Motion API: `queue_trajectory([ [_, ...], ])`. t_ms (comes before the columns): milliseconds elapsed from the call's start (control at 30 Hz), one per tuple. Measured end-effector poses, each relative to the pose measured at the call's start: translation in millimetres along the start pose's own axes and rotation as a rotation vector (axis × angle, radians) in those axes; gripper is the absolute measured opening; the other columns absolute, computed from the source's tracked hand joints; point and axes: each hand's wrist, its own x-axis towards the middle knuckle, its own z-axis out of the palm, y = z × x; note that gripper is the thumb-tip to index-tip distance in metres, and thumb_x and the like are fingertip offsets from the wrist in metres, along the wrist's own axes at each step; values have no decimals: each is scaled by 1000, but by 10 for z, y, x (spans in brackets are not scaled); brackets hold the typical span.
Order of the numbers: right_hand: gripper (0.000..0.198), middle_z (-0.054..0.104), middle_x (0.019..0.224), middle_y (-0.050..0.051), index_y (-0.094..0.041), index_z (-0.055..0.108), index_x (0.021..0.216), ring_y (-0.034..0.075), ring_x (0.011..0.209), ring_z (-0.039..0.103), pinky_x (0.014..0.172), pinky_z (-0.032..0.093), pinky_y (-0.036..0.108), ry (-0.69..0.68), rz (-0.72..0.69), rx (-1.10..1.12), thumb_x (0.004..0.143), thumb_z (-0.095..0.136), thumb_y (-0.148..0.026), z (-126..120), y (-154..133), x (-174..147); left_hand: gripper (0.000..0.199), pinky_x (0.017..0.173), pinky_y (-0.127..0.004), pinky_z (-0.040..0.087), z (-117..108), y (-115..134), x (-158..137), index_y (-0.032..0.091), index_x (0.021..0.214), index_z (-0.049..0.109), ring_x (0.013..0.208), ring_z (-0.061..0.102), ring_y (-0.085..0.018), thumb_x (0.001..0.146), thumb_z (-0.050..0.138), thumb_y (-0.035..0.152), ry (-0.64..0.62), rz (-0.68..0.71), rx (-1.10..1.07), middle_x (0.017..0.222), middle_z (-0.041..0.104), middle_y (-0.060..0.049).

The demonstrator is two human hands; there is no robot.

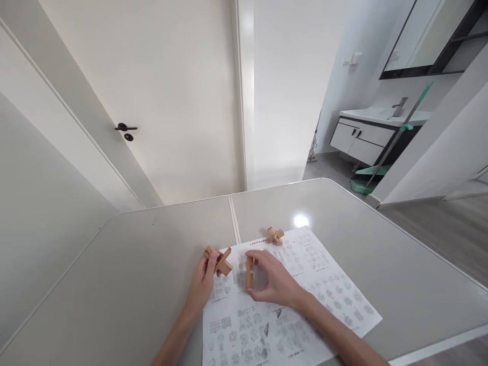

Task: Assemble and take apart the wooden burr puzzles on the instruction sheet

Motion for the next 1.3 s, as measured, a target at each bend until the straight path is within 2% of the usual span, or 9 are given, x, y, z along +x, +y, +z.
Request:
queue_trajectory([
  [133, 79, 58, 136, 13, -23, 50, 141, 33, 120, 52, 102, 50, 50, -20, -149, -154, 68, 80, -25, 93, 57, -11, 50, 72, -27, 50, 10, 21, -2, 18, 102, 72, 68, 59, -16, 94, 53, 64, -40, -131, -151, 79, 69, -2],
  [267, 78, 59, 136, 13, -22, 51, 144, 33, 120, 51, 101, 51, 50, -38, -180, -224, 71, 78, -27, 112, 84, -11, 52, 77, -30, 54, 37, 14, -16, 17, 110, 74, 76, 67, -19, 91, 60, 63, -135, -218, -286, 100, 77, -9],
  [467, 67, 58, 138, 12, -24, 58, 135, 35, 122, 49, 102, 50, 52, -64, -167, -247, 73, 80, -30, 112, 77, -10, 43, 93, -39, 57, 93, -22, -56, 15, 105, 72, 95, 74, -26, 86, 73, 54, -201, -296, -454, 110, 77, -12],
  [567, 90, 52, 145, 13, -26, 41, 150, 36, 132, 44, 108, 46, 54, -57, -107, -202, 72, 85, -36, 113, 82, -21, 40, 98, -42, 56, 120, -40, -85, 16, 106, 71, 107, 72, -29, 87, 73, 51, -217, -306, -524, 116, 76, -13],
  [667, 121, 31, 160, 15, -28, 10, 161, 36, 145, 32, 114, 41, 55, -19, -39, -124, 70, 89, -45, 120, 68, -32, 39, 103, -43, 54, 181, -9, -139, 16, 105, 72, 114, 69, -30, 86, 75, 50, -223, -311, -569, 120, 74, -13],
  [767, 131, 22, 164, 15, -30, 2, 162, 36, 150, 25, 117, 39, 56, 0, -52, -62, 67, 92, -42, 144, 20, -32, 42, 101, -43, 55, 287, 72, -223, 17, 105, 72, 114, 69, -31, 84, 77, 52, -226, -333, -592, 119, 75, -13],
  [967, 95, 48, 144, 14, -28, 26, 155, 31, 134, 48, 108, 49, 48, 93, -171, -48, 76, 79, -21, 164, -94, -21, 40, 95, -40, 56, 422, 188, -327, 17, 99, 70, 110, 71, -32, 82, 78, 52, -263, -374, -613, 110, 77, -12],
  [1067, 91, 50, 141, 14, -27, 29, 152, 32, 131, 49, 106, 50, 48, 135, -198, -54, 75, 76, -18, 131, -94, -18, 36, 97, -40, 55, 387, 189, -298, 17, 99, 70, 112, 70, -31, 84, 77, 49, -267, -348, -648, 111, 76, -12],
  [1300, 89, 49, 143, 13, -26, 33, 149, 33, 134, 47, 112, 45, 50, 150, -165, -53, 72, 78, -23, 109, -22, -7, 29, 108, -44, 50, 292, 169, -219, 17, 98, 72, 116, 69, -30, 90, 73, 44, -306, -287, -656, 118, 75, -12],
])
